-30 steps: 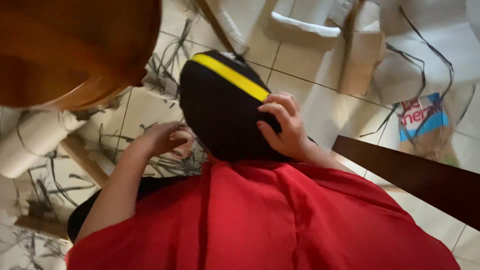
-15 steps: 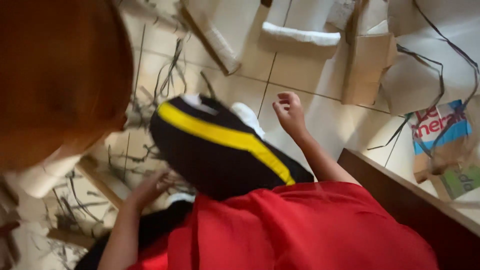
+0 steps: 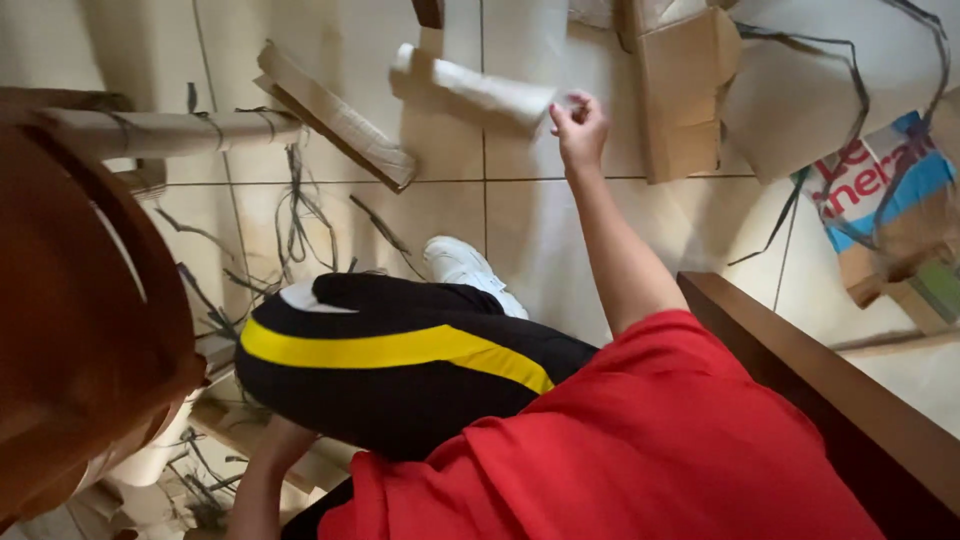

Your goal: Wrapping furniture legs with cardboard and securing them with ties for protection.

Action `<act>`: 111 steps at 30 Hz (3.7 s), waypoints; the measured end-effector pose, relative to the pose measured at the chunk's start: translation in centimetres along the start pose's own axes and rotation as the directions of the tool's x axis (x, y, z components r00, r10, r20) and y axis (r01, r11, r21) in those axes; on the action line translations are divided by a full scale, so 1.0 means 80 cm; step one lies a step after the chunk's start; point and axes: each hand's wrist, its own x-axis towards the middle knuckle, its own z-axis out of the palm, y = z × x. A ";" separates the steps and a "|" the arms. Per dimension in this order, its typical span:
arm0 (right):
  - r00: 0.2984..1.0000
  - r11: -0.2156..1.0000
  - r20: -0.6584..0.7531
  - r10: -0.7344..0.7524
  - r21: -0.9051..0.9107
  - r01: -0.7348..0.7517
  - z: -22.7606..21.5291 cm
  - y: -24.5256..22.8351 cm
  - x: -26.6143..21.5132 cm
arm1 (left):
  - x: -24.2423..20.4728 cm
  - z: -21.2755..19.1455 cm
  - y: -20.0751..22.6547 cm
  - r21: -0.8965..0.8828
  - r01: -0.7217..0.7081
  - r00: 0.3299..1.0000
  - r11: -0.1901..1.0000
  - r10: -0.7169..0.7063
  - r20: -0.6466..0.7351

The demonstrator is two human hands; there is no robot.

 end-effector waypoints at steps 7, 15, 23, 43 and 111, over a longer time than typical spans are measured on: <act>0.964 0.807 0.154 -0.216 -0.527 0.265 -0.003 0.009 -0.040 | -0.025 -0.014 0.080 0.061 -0.143 0.987 0.988 0.147 -0.066; 0.891 0.586 0.436 0.127 -0.758 0.288 0.132 0.040 -0.154 | -0.136 0.011 0.097 -0.355 -0.018 1.000 0.935 0.015 -0.013; 0.853 0.447 0.517 -0.067 -0.749 0.489 0.128 0.245 -0.090 | -0.163 0.033 0.073 -0.352 0.039 0.999 0.935 -0.044 -0.005; 0.082 0.427 0.887 -0.455 0.137 0.894 0.201 -0.528 -0.509 | -0.413 -0.219 0.272 0.389 -0.806 -0.062 0.445 0.591 -0.805; -0.108 -0.086 0.370 0.923 0.471 0.878 0.371 -0.174 -0.692 | -0.352 -0.060 0.018 -0.257 -0.206 0.802 0.944 0.013 -0.598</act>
